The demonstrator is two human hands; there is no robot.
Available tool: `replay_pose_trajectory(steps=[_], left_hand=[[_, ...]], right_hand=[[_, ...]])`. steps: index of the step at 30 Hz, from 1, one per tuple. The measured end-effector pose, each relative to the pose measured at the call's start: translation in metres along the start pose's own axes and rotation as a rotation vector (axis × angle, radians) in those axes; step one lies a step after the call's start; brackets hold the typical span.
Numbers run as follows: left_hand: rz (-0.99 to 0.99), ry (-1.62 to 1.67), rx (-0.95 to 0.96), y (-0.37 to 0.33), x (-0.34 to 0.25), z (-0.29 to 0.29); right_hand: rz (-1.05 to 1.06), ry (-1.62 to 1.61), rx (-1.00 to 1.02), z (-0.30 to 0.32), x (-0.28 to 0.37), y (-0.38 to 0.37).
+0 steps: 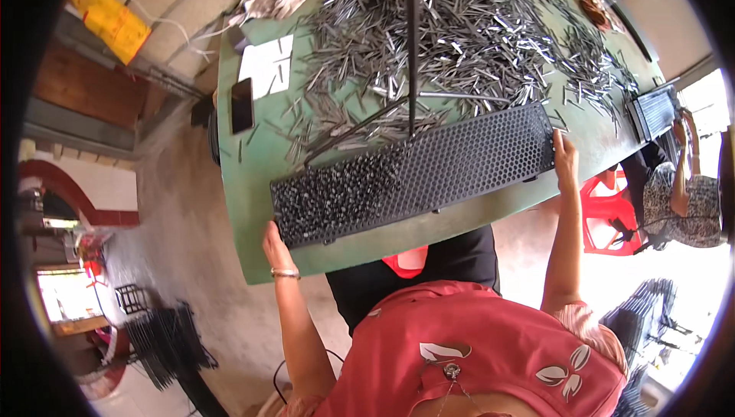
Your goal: Inserting small metal pins into a perforated board template on a workshop table.
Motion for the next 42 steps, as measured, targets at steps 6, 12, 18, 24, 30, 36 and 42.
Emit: replay_pose_trajectory(steps=[6, 12, 18, 24, 30, 36, 42], left_hand=[[0.024, 0.116, 0.038, 0.017, -0.024, -0.015], [0.044, 0.121, 0.033, -0.008, -0.015, 0.016], [0.158, 0.039, 0.000, -0.028, 0.001, 0.054], [-0.154, -0.446, 0.265, -0.098, -0.135, -0.038], [-0.387, -0.579, 0.937, -0.087, -0.224, -0.290], [-0.883, -0.891, 0.905, -0.086, -0.267, -0.459], [-1.520, -0.935, 0.964, 0.005, -0.272, -0.553]], right_hand=[[-0.199, -0.177, 0.120, -0.012, -0.015, 0.003], [-0.188, -0.177, 0.111, -0.035, 0.009, 0.029], [-0.147, -0.189, 0.147, -0.049, 0.026, 0.046], [-0.152, -0.288, -0.254, 0.020, -0.056, 0.029], [0.005, -0.105, -0.272, 0.017, -0.024, 0.034], [0.043, -0.012, -0.220, 0.009, -0.011, 0.034], [0.004, 0.015, -0.223, 0.011, -0.024, 0.033]])
Point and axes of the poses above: each hand's wrist, its own y-axis away from the middle knuckle, its own z-axis out of the back of the hand, x = y × z, the point moved 10 cm from there along -y, towards the middle knuckle, and after that the axes turned 1 degree about -z, right-handed, at the moved point
